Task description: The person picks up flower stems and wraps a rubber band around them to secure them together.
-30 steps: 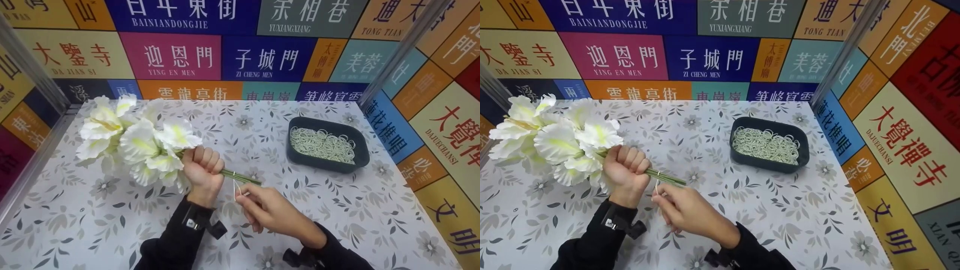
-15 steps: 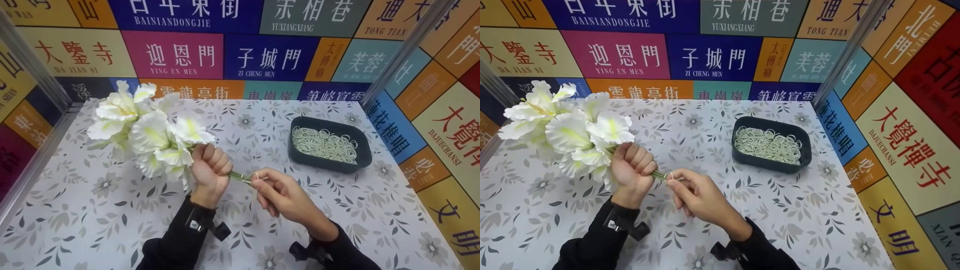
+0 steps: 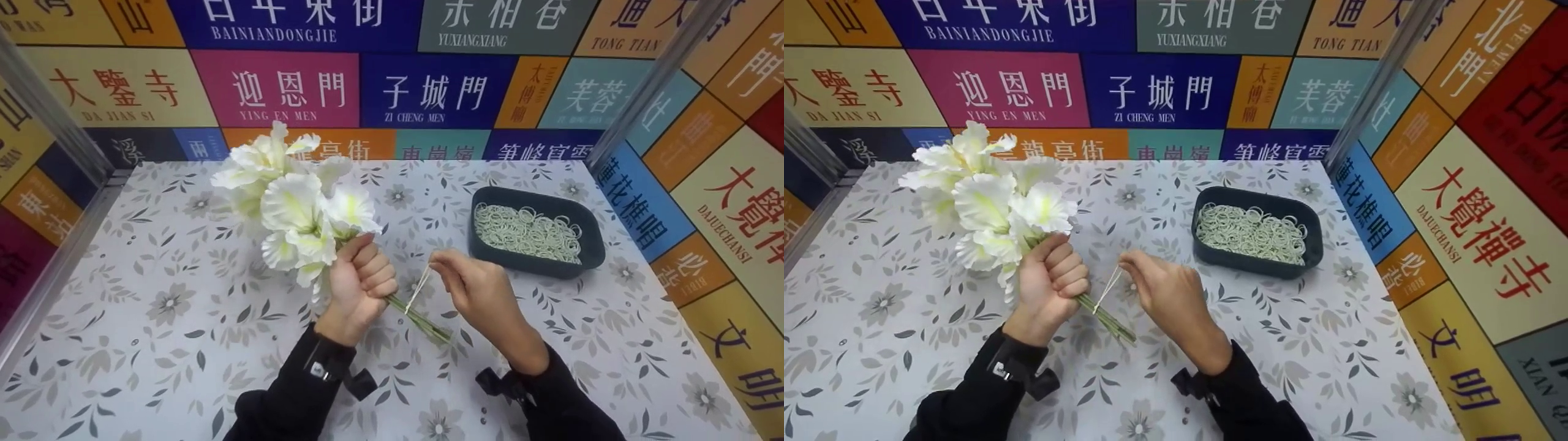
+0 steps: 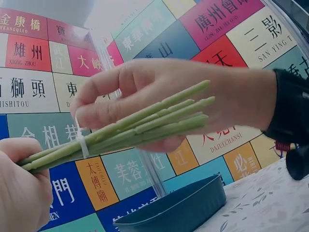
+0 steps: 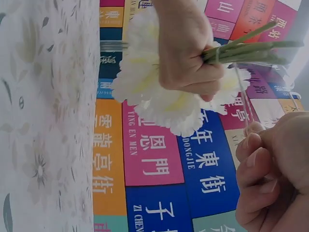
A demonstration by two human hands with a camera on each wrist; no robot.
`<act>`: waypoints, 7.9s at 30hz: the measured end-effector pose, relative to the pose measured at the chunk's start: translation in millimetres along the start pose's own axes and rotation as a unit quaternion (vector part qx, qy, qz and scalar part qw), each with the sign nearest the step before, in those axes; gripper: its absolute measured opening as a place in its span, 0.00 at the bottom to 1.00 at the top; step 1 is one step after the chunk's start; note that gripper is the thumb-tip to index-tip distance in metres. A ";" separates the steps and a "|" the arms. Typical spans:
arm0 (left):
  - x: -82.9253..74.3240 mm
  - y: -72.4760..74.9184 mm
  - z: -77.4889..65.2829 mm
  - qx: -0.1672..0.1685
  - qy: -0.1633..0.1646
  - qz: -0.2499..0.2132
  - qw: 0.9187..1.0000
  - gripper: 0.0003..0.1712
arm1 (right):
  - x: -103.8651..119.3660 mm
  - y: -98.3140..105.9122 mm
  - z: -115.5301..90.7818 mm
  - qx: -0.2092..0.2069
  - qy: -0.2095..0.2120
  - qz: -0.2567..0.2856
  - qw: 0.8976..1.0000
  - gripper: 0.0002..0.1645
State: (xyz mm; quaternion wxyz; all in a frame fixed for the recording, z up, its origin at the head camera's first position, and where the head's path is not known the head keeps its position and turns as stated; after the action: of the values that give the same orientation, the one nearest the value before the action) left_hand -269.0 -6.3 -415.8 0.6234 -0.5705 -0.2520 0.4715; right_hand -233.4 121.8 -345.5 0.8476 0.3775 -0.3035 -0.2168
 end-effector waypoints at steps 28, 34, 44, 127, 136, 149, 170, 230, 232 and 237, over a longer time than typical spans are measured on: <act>-2.4 -11.8 -4.8 0.007 -0.013 -0.043 0.999 0.30 | -13.8 -70.4 -3.3 0.089 -0.031 -0.071 0.993 0.05; -15.0 -11.6 -6.7 0.020 -0.069 -0.063 0.995 0.30 | 14.7 -88.0 -9.0 0.097 0.013 -0.124 0.988 0.06; -35.8 -7.9 -11.4 0.011 -0.157 -0.084 0.984 0.31 | 50.0 -96.2 -20.5 0.116 0.078 -0.160 0.977 0.16; -54.9 -10.3 -16.7 0.019 -0.232 -0.025 0.972 0.26 | 72.1 -17.3 -14.3 0.100 0.051 0.020 0.993 0.05; -52.8 -14.4 -15.4 0.041 -0.226 -0.035 0.973 0.25 | 63.4 -10.3 -12.8 0.100 0.041 0.038 0.993 0.03; -52.6 -15.1 -15.7 0.032 -0.227 -0.029 0.973 0.26 | 49.0 -4.5 -10.4 0.104 0.021 0.059 0.993 0.04; -50.7 -15.8 -14.4 0.044 -0.222 -0.030 0.974 0.26 | 29.1 2.6 -9.2 0.100 -0.007 0.045 0.994 0.01; -51.7 -6.2 -13.1 -0.012 -0.181 -0.042 0.982 0.31 | 0.9 1.2 -5.7 0.152 0.021 0.083 0.985 0.02; -51.5 -6.4 -13.1 -0.012 -0.181 -0.044 0.982 0.31 | 0.4 -0.3 -6.1 0.154 0.023 0.086 0.984 0.02; -51.8 -7.0 -13.6 -0.014 -0.182 -0.042 0.982 0.31 | -0.3 -2.5 -7.0 0.162 0.022 0.091 0.982 0.02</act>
State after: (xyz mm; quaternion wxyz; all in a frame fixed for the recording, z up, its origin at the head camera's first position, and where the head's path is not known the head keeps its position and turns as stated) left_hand -277.5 -57.5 -400.7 0.5781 -0.4726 -0.3916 0.5377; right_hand -229.2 124.0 -351.2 0.7979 0.4852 -0.3488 -0.0789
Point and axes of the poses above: each hand's wrist, its own z-axis towards the middle knuckle, its own y-axis out of the back of the hand, x = y × z, the point moved 9 cm from there along z, towards the middle knuckle, and after that the axes turned 11 degrees about x, right-handed, at the moved point
